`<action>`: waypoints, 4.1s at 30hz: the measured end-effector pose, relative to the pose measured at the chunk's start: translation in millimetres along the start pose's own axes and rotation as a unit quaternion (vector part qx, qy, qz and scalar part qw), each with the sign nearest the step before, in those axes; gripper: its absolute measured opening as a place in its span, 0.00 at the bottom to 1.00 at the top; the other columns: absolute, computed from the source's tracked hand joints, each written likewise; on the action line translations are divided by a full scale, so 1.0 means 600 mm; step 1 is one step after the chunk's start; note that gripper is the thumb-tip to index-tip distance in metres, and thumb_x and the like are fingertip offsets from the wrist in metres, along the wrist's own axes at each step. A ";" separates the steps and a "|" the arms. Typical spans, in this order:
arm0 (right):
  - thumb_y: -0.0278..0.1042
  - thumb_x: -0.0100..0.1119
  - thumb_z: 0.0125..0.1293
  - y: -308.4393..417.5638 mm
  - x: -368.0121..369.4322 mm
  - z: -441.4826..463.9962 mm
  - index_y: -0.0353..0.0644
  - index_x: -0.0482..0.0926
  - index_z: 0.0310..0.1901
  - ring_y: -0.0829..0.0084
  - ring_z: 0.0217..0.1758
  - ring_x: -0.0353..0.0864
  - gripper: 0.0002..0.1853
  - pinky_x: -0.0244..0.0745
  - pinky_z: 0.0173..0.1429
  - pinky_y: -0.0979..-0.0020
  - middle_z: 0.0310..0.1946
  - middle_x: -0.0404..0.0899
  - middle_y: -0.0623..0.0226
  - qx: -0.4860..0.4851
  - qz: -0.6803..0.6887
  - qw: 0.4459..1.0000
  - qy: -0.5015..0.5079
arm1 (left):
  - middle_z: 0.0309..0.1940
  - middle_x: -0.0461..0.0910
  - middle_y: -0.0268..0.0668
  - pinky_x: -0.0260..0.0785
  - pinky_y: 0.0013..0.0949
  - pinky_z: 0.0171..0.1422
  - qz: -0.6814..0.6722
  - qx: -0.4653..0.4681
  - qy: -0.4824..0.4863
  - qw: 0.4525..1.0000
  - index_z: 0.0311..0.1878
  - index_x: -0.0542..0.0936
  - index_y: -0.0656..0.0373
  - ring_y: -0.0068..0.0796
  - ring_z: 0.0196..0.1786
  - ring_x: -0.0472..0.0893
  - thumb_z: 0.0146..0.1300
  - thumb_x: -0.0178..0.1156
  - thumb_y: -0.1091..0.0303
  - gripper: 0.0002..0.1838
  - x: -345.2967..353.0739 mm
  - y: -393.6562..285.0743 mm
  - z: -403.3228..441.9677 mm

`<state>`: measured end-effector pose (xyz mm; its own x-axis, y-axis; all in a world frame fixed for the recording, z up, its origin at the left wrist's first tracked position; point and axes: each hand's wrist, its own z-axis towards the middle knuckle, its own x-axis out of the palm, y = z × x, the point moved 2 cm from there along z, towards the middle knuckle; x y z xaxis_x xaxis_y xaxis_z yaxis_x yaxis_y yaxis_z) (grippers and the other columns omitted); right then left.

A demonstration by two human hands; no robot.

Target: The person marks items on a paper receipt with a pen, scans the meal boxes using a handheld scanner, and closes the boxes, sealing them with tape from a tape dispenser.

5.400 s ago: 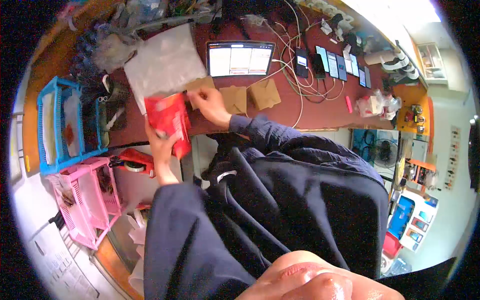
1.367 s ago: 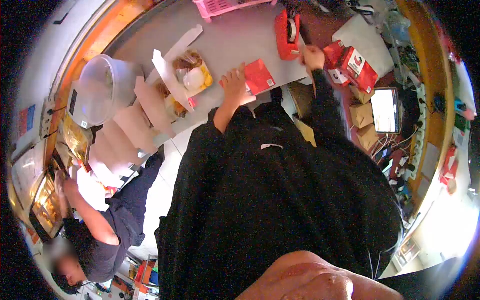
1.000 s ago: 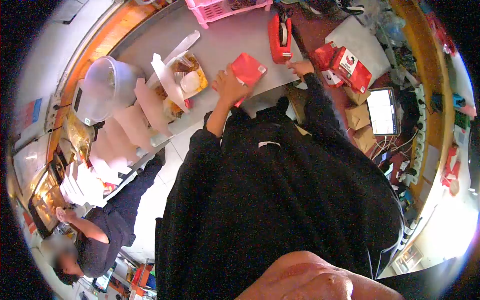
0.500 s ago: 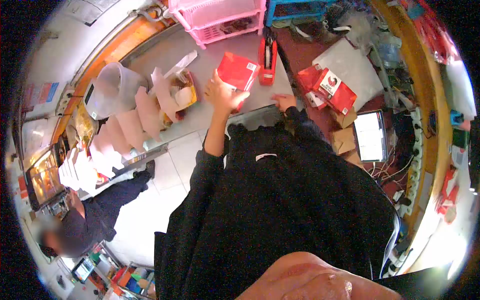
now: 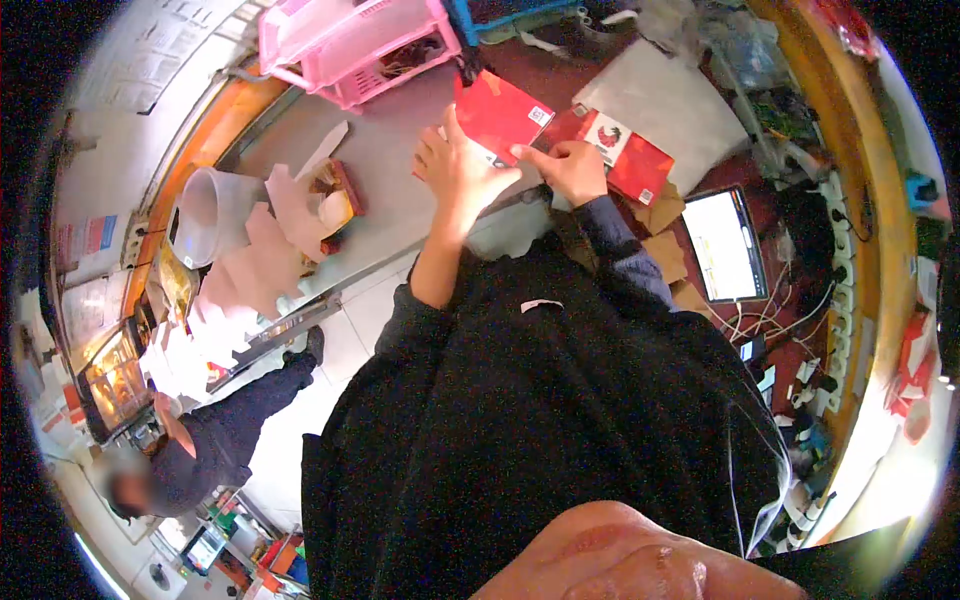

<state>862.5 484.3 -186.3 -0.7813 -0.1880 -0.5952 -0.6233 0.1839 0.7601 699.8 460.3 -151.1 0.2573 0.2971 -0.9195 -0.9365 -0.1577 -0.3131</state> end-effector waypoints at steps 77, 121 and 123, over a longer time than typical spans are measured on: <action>0.56 0.56 0.58 0.056 0.409 0.165 0.39 0.73 0.54 0.67 0.41 0.81 0.30 0.73 0.46 0.65 0.41 0.81 0.61 0.005 -0.014 0.951 0.309 | 0.32 0.80 0.41 0.71 0.35 0.41 -0.525 -0.316 0.147 0.777 0.46 0.76 0.61 0.33 0.35 0.78 0.53 0.62 0.55 0.22 0.147 0.587 -0.074; 0.47 0.65 0.47 0.042 0.488 0.018 0.53 0.55 0.67 0.51 0.72 0.43 0.45 0.49 0.71 0.57 0.70 0.43 0.59 -0.437 -0.300 0.836 0.143 | 0.56 0.63 0.46 0.54 0.53 0.58 -0.073 0.191 0.135 0.969 0.66 0.57 0.56 0.51 0.56 0.63 0.31 0.69 0.53 0.53 0.098 0.503 -0.068; 0.40 0.65 0.48 0.072 0.470 0.017 0.52 0.64 0.63 0.54 0.69 0.54 0.37 0.56 0.69 0.58 0.65 0.58 0.60 -0.419 -0.242 0.862 0.154 | 0.53 0.63 0.46 0.54 0.51 0.57 -0.063 0.182 0.143 0.971 0.66 0.57 0.56 0.50 0.53 0.65 0.28 0.70 0.53 0.55 0.099 0.487 -0.056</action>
<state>614.7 449.2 -324.0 -0.3102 -0.3173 -0.8962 -0.5303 -0.7246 0.4401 449.5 400.1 -304.9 0.3813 0.0108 -0.9244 -0.9025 0.2207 -0.3698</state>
